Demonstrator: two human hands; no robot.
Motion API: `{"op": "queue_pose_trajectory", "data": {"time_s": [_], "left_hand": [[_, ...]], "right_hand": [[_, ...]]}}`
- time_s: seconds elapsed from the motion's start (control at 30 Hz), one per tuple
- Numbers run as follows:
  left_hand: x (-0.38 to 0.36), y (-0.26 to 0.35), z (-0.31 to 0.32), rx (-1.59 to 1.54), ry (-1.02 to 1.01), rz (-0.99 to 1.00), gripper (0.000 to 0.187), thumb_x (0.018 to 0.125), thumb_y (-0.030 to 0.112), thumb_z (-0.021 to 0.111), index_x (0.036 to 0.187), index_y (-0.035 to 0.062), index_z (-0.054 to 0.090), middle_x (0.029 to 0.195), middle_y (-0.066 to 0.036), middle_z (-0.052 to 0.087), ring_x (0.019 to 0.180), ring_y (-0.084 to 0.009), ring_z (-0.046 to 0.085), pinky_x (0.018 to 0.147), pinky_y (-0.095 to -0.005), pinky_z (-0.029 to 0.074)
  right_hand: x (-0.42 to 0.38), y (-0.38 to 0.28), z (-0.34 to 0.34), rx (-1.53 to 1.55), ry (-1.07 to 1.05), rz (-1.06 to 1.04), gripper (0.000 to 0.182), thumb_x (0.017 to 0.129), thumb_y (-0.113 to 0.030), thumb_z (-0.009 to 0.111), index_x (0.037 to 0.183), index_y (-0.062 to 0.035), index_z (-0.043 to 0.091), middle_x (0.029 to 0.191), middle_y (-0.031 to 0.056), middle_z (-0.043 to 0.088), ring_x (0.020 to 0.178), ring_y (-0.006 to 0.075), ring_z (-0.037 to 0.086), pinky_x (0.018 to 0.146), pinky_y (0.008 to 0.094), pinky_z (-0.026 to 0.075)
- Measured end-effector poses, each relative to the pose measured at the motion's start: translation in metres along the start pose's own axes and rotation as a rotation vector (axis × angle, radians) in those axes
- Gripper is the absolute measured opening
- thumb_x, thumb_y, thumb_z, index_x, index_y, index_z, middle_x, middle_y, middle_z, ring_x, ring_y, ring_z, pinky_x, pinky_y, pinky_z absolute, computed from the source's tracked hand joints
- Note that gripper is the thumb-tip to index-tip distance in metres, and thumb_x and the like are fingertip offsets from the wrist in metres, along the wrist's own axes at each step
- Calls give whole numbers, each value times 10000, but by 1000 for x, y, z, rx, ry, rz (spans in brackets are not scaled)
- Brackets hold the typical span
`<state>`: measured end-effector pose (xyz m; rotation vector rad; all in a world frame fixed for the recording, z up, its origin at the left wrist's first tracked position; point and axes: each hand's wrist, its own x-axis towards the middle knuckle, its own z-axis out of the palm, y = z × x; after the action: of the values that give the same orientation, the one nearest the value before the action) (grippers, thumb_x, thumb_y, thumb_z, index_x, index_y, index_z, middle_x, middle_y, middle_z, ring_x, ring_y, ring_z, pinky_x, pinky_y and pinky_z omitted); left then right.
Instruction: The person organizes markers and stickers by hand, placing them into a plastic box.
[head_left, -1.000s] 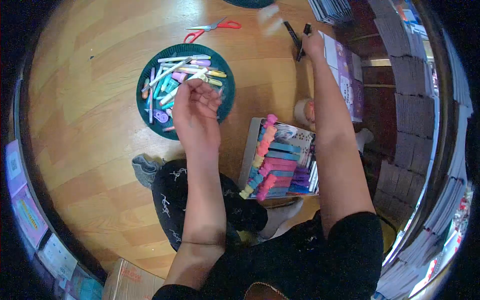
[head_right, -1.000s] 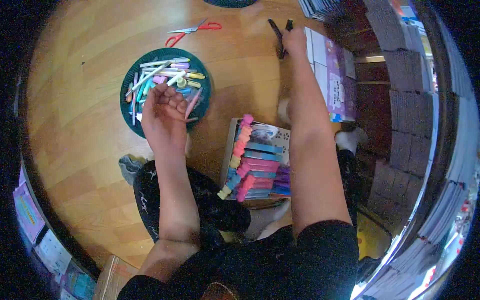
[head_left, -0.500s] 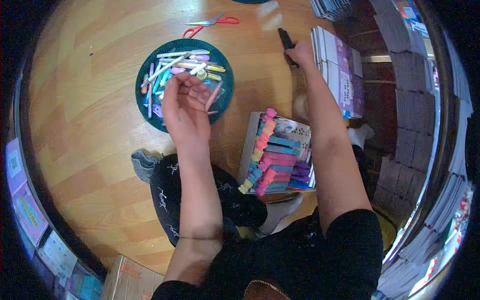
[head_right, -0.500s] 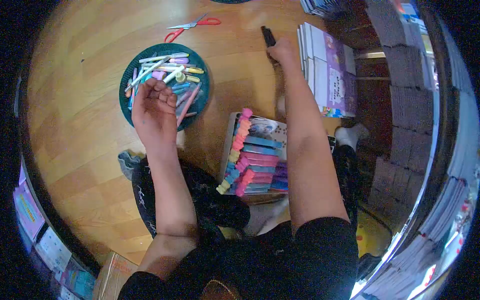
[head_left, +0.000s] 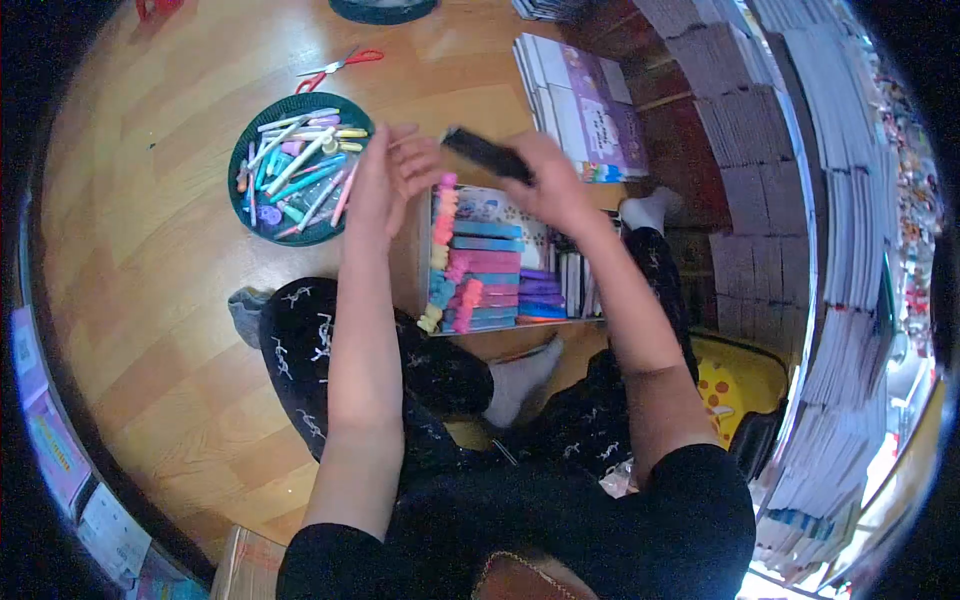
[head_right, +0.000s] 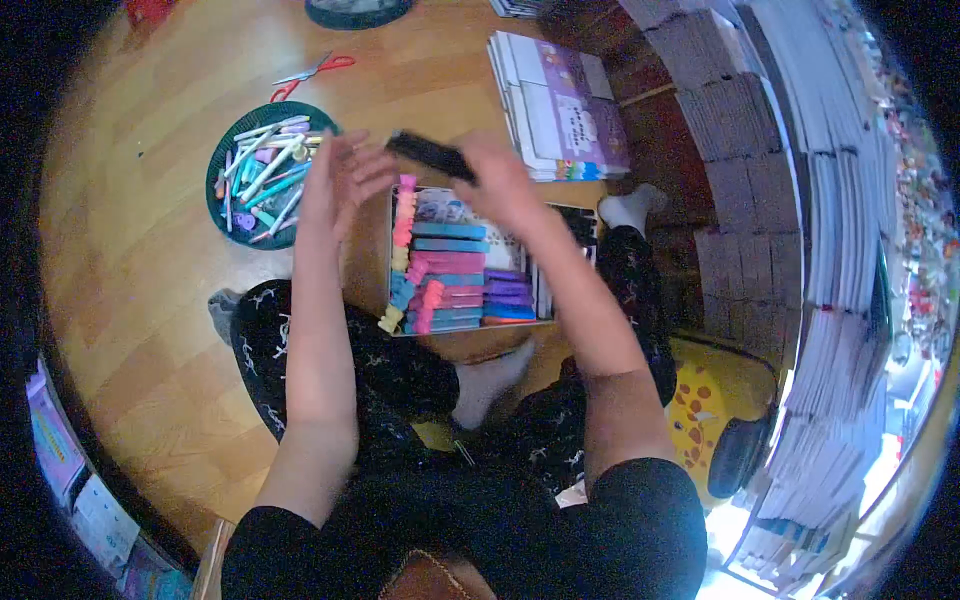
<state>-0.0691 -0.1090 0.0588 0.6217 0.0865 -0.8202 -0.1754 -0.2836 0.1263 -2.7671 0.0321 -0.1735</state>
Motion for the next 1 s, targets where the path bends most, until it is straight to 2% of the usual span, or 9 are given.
{"op": "queue_pose_trajectory", "data": {"time_s": [0.07, 0.13, 0.17, 0.4, 0.6, 0.67, 0.7, 0.87, 1.0], "left_hand": [[-8, -11, 7, 8, -98, 9, 456, 881, 420, 384, 1034, -1, 473, 915, -151, 565, 826, -232, 568, 721, -389, 495], [-26, -14, 22, 227, -193, -128, 453, 881, 413, 388, 1035, -4, 476, 912, -160, 578, 794, -238, 590, 703, -391, 507], [-37, -15, 32, 321, -116, -121, 405, 891, 372, 381, 999, -4, 486, 899, -167, 588, 765, -235, 602, 653, -370, 529], [-50, -75, 37, 409, -143, -171, 331, 898, 302, 359, 876, 10, 515, 809, -132, 580, 697, -205, 600, 563, -326, 547], [-80, -107, 46, 584, -173, -273, 301, 890, 337, 393, 933, 73, 531, 906, -57, 563, 895, -143, 513, 712, -330, 472], [-80, -95, 35, 991, -187, -46, 330, 878, 333, 421, 1018, 45, 503, 933, -100, 570, 827, -187, 558, 768, -329, 469], [-77, -90, 25, 817, -176, -44, 338, 876, 335, 417, 1008, 38, 509, 927, -96, 574, 814, -179, 562, 759, -321, 461], [-95, -42, -4, 717, 6, 58, 325, 873, 327, 435, 974, 31, 523, 894, -87, 577, 788, -176, 567, 725, -313, 468], [-89, -32, -33, 544, 189, 68, 294, 874, 299, 463, 944, 19, 518, 825, -76, 578, 723, -151, 572, 629, -266, 465]], "right_hand": [[-13, -20, 3, -89, -9, -163, 431, 586, -77, 666, 988, -18, 524, 858, 152, 519, 869, 339, 491, 765, 379, 397], [-29, -31, 12, -86, -13, -150, 468, 568, -73, 667, 1005, -25, 509, 872, 143, 510, 880, 327, 485, 763, 385, 397], [-38, -33, 16, -89, 21, -134, 461, 568, -71, 666, 998, -25, 506, 881, 141, 507, 881, 322, 484, 763, 391, 399], [-108, -32, 23, -191, 140, 35, 403, 599, -67, 618, 987, -30, 519, 859, 121, 501, 853, 295, 487, 733, 383, 425], [-173, 5, 10, -161, 132, 24, 394, 567, -51, 627, 949, -35, 531, 883, 114, 510, 871, 288, 485, 738, 389, 415], [-186, 21, 1, -182, 157, 74, 387, 560, -29, 615, 938, -34, 534, 896, 108, 517, 879, 287, 485, 743, 393, 412], [-191, 32, -5, -193, 126, 123, 381, 558, -18, 607, 932, -35, 537, 891, 106, 520, 875, 287, 485, 744, 399, 412], [-197, 97, -18, -309, 97, 229, 377, 560, 2, 597, 931, -52, 546, 931, 103, 545, 928, 293, 486, 773, 408, 410], [-179, 124, -20, -383, 1, 379, 357, 621, 9, 566, 965, -87, 573, 1069, 90, 544, 1062, 271, 457, 828, 423, 392]]}}
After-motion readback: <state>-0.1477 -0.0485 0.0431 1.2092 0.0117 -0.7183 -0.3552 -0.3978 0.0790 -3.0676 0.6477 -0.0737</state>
